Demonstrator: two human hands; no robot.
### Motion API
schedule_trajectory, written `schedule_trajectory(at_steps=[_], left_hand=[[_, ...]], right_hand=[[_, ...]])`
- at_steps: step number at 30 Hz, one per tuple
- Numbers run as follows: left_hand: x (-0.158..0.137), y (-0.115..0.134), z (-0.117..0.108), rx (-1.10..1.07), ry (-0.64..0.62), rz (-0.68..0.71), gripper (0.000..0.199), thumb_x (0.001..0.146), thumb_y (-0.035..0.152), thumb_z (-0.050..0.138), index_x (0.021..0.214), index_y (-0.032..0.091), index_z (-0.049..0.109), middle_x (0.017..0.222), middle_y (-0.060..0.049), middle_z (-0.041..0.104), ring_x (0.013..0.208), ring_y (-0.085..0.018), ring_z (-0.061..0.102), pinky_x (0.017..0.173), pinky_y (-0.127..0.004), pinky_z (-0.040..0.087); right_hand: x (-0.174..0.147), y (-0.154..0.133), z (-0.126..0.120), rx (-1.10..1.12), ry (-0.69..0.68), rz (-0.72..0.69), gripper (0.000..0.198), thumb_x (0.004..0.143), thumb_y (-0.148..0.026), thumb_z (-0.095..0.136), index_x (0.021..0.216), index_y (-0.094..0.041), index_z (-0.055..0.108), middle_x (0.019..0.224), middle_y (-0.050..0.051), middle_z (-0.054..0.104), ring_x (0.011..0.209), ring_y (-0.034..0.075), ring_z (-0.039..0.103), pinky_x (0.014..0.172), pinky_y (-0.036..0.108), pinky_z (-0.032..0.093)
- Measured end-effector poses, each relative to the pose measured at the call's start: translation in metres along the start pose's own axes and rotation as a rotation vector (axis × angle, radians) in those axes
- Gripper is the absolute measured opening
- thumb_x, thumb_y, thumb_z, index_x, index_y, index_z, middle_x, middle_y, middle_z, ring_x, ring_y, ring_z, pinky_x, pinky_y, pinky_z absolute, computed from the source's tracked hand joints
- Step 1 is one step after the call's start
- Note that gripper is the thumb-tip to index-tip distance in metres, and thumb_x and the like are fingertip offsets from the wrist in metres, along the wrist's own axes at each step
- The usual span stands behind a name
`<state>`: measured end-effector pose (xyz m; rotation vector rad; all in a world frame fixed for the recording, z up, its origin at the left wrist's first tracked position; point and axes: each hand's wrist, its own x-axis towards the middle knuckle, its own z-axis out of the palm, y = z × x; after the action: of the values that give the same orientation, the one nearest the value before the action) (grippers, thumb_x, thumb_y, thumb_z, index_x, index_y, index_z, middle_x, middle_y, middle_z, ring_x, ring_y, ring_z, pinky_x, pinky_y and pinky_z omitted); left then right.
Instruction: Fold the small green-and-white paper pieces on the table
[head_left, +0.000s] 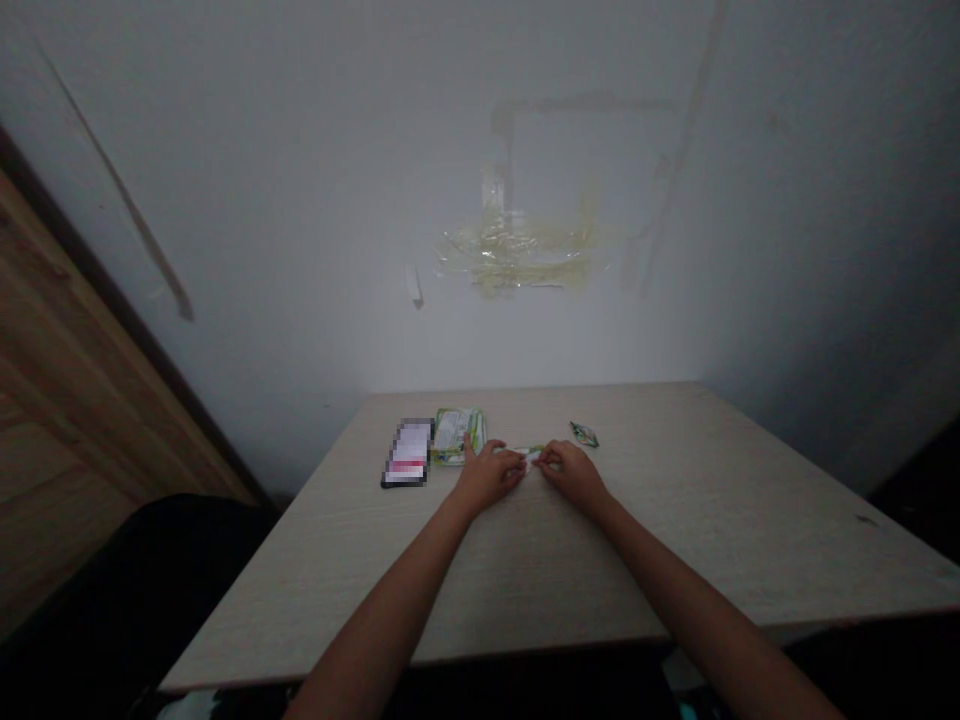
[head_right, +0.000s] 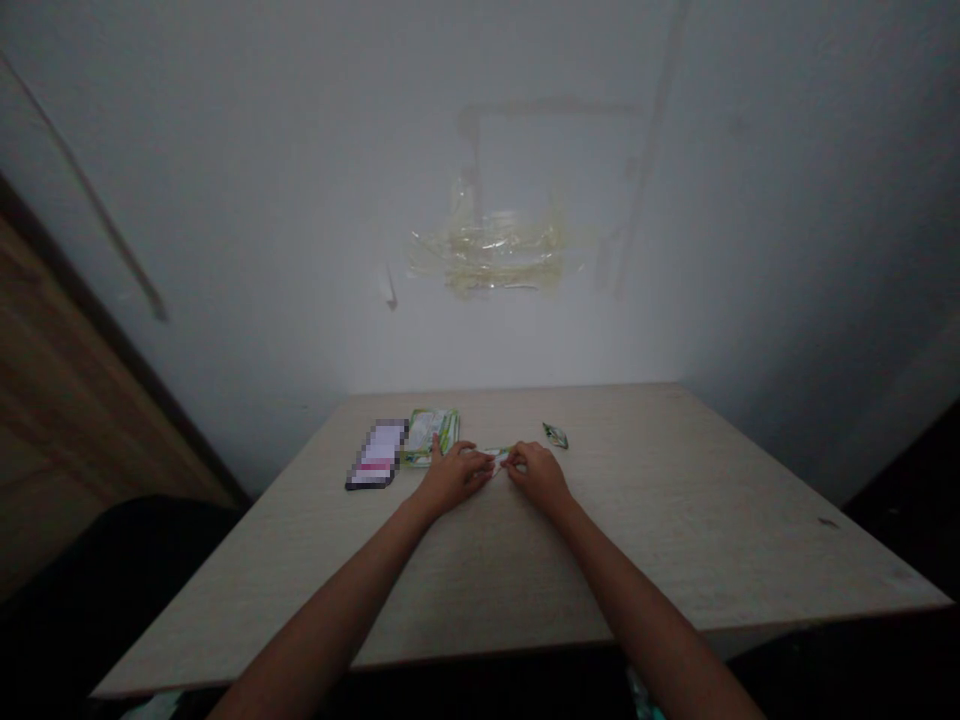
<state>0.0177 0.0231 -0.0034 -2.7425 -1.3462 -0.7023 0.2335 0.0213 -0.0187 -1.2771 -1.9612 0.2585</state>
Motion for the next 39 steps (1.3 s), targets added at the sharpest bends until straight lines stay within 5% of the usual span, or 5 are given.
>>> schedule_trajectory(at_steps=[17,33,39], left_hand=[[0.0,-0.003,0.002,-0.043,-0.018,-0.028,0.024,0.092,0.044,0.053,0.11,0.039,0.068,0.12,0.002,0.07,0.123,-0.025,0.048,0.112,-0.069,-0.007],[-0.001,0.0,-0.001,-0.051,-0.093,-0.045,0.028,0.094,0.043,0.05,0.118,0.045,0.064,0.131,0.006,0.064,0.129,-0.026,0.042,0.11,-0.072,-0.008],[-0.001,0.001,-0.002,-0.056,-0.085,-0.047,0.028,0.093,0.045,0.052,0.116,0.045,0.065,0.13,0.005,0.065,0.127,-0.027,0.044,0.109,-0.074,-0.01]], right_hand=[[0.005,0.005,0.0,-0.198,0.139,0.107,0.005,0.084,-0.027,0.064,0.081,-0.023,0.062,0.081,0.007,0.071,0.086,0.025,0.062,0.076,0.036,0.043],[0.008,0.017,0.005,0.235,0.095,0.172,0.012,0.08,-0.031,0.065,0.08,-0.02,0.06,0.081,0.004,0.069,0.077,0.02,0.066,0.075,0.034,0.051],[0.006,0.006,-0.001,0.036,0.08,-0.053,0.004,0.079,-0.017,0.062,0.078,-0.02,0.06,0.08,0.004,0.065,0.084,0.02,0.06,0.08,0.034,0.046]])
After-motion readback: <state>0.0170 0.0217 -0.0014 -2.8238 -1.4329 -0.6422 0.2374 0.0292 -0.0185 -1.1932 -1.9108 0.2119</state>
